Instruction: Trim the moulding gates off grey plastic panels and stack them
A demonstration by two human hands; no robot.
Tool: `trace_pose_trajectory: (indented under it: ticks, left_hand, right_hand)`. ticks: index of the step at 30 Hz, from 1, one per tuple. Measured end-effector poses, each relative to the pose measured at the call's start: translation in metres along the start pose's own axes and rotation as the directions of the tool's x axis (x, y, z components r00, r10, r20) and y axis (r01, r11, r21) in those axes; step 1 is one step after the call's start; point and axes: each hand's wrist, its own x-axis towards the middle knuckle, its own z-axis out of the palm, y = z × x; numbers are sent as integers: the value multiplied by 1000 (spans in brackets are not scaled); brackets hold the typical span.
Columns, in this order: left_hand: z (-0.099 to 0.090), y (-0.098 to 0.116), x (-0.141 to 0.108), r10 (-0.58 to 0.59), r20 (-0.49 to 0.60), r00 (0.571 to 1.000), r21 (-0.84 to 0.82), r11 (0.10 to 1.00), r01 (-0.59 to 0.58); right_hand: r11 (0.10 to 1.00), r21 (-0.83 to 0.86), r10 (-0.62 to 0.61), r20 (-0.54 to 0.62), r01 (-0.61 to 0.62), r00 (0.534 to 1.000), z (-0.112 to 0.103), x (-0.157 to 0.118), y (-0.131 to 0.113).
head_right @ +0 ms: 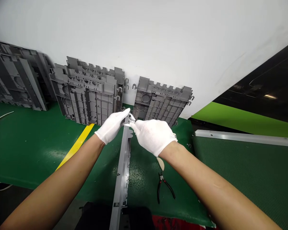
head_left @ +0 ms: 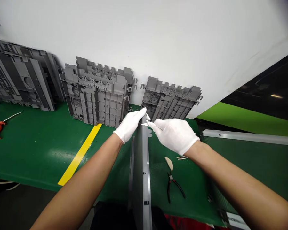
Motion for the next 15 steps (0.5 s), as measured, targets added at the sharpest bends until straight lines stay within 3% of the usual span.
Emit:
trace_pose_trajectory:
  ticks: [5, 9, 12, 15]
  left_hand:
    - [1, -3, 1, -37, 17, 999, -65, 997, 38]
    - [2, -3, 1, -54, 21, 998, -79, 995, 55]
    - [1, 0, -2, -30, -6, 1000, 10, 1000, 30]
    - [1, 1, -4, -22, -23, 999, 158, 987, 26]
  right_hand:
    - [999, -4, -37, -38, 36, 999, 4, -2, -1]
    - [982, 190, -15, 17, 11, 1000, -6, -10, 6]
    - [900, 436, -18, 58, -9, 998, -19, -46, 0]
    - [809, 587, -78, 163, -33, 984, -21, -108, -23]
